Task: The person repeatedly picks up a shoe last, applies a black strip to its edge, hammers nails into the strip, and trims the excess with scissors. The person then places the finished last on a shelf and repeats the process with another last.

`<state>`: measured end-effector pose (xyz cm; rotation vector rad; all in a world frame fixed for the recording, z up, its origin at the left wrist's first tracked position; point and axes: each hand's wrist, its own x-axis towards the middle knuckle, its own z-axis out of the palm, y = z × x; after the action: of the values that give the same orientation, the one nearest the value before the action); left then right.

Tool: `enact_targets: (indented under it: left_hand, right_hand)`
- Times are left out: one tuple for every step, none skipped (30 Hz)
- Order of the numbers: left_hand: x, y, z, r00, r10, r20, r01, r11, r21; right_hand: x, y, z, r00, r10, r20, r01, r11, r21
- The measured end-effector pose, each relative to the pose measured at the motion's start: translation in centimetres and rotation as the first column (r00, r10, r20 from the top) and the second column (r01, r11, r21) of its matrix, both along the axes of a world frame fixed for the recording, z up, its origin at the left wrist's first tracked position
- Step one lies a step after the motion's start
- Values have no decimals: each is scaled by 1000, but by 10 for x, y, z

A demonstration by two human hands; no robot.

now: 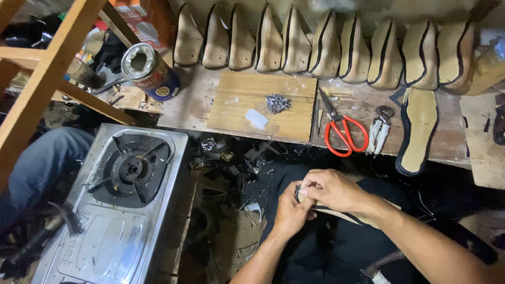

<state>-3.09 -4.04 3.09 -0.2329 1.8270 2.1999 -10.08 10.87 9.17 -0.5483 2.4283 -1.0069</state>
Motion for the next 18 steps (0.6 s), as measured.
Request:
enact_targets:
  left_hand:
    - [0, 1, 0, 1000, 1, -4, -1, 1000, 0]
    - [0, 2, 0, 1000, 4, -3, -4, 1000, 3]
    - [0, 3, -1, 1000, 7, -3, -7, 1000, 4]
    - [-1, 4, -1, 1000, 11, -4, -11, 1000, 4]
    - [0, 4, -1, 1000, 8, -10, -8, 1000, -1]
    - [0, 4, -1, 1000, 7, -16, -7, 1000, -7]
    - [0, 4, -1, 1000, 6, -24, -6, 1000, -13]
    - [-1, 3, -1, 1000, 11, -14, -11, 1000, -10]
    - [-1, 3, -2, 1000, 17, -3, -17, 1000, -6]
    - [-1, 3, -2, 1000, 23, 8, -23, 1000, -2]
    - [-1, 2, -3, 1000, 24, 4, -24, 1000, 0]
    - [-1, 2, -4, 1000, 24, 0, -24, 1000, 2]
    - [-1, 1, -4, 1000, 24, -3, -24, 1000, 4]
    - [-1, 1, -5, 1000, 27, -10, -27, 999, 17]
    - [-1, 0, -5, 999, 30, -17, -29, 999, 30]
    - [0, 0, -6, 999, 32, -24, -31, 999, 42]
    - [0, 0, -6, 999, 30, -37, -28, 999, 37]
    - [0, -1, -6, 998, 26, -49, -24, 999, 33]
  right_hand:
    - [5, 1, -1, 1000, -5, -26, 5, 1000, -1]
    - [7, 1, -2, 998, -11, -54, 11, 1000, -3]
    - [9, 0, -3, 996, -16, -83, 15, 1000, -7]
    - [9, 0, -3, 995, -14, -99, 13, 1000, -8]
    - [8, -1, -4, 994, -11, -113, 10, 1000, -9]
    - [8, -1, -4, 992, -6, -128, 5, 1000, -9]
    - [7, -2, -5, 990, -5, -138, 5, 1000, -2]
    - [7, -2, -6, 989, -4, -147, 5, 1000, 5]
    - [7, -3, -7, 988, -1, -155, 3, 1000, 13]
    - [7, -4, -8, 986, 4, -164, -4, 1000, 1]
    - [7, -4, -9, 985, 10, -173, -12, 1000, -12]
    - [7, -5, -9, 983, 15, -182, -20, 1000, -24]
    - [7, -6, -9, 982, 16, -186, -21, 1000, -23]
    - [7, -7, -9, 982, 17, -189, -21, 1000, -22]
    - [7, -8, -8, 981, 16, -193, -21, 1000, -21]
    - [7, -8, -7, 982, 22, -189, -28, 999, -28]
    - [7, -9, -6, 982, 27, -184, -34, 999, -35]
    - [7, -9, -5, 983, 31, -180, -39, 998, -41]
